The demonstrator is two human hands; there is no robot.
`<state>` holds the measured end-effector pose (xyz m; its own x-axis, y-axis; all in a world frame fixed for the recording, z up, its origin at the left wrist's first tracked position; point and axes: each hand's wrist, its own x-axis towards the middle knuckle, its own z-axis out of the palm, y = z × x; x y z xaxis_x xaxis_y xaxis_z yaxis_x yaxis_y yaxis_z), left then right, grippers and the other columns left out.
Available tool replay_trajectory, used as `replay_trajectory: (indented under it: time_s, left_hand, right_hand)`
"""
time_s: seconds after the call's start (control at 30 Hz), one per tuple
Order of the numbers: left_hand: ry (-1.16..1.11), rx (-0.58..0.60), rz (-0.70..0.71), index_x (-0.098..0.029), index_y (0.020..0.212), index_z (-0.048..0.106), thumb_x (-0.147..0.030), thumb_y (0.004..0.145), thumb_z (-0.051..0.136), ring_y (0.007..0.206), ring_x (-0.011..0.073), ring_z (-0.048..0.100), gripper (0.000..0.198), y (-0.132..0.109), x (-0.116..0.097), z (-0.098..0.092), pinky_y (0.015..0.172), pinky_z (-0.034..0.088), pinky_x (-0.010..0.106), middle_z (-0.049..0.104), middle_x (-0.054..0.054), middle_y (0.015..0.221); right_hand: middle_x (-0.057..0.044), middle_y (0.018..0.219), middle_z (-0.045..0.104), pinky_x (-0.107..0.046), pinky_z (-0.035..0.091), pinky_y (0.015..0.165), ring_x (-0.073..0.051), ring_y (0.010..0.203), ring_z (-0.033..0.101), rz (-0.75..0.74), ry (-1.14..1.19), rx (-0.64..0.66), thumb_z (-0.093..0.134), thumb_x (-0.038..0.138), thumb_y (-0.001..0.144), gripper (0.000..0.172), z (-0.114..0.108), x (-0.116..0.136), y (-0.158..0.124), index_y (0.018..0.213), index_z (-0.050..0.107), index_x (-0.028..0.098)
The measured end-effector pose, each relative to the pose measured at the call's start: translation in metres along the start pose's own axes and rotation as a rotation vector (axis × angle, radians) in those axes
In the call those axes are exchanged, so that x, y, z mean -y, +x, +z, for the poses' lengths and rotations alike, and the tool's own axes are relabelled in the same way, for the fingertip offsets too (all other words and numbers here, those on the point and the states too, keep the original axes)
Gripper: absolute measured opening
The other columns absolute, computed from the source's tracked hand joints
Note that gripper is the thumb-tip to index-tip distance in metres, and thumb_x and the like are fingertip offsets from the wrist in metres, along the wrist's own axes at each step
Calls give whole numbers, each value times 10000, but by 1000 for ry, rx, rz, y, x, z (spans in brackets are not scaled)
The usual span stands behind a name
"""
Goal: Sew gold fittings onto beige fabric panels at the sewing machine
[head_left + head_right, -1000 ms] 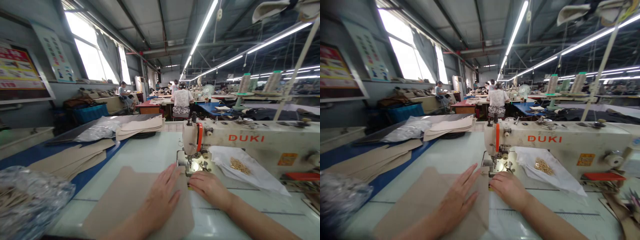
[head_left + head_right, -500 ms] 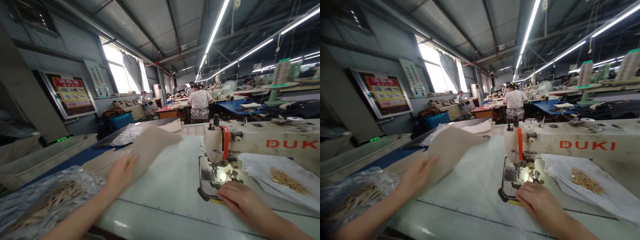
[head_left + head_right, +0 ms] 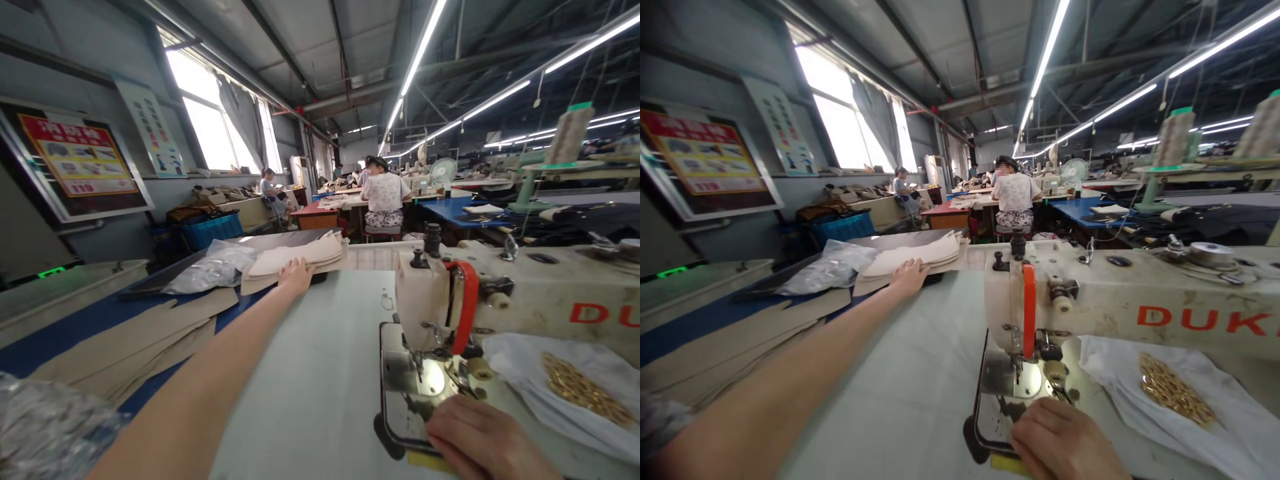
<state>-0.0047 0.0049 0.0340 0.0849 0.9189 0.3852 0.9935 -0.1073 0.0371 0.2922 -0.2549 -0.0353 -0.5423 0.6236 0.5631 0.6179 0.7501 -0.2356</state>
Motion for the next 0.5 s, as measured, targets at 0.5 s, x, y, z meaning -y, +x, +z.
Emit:
replay_trajectory:
  time_s: [0.5]
  left_hand:
    - [151,-59,-223,-117,1320,391,-309,873,413,1338,270,274,487,-64,59,-35,1075,233,397,317,164,1451]
  right_hand:
    - [-13,722,674,-196,538,577,-138,638,659,-30,-5,-83,450,215,885,166,0,-3,-8,859,610,253]
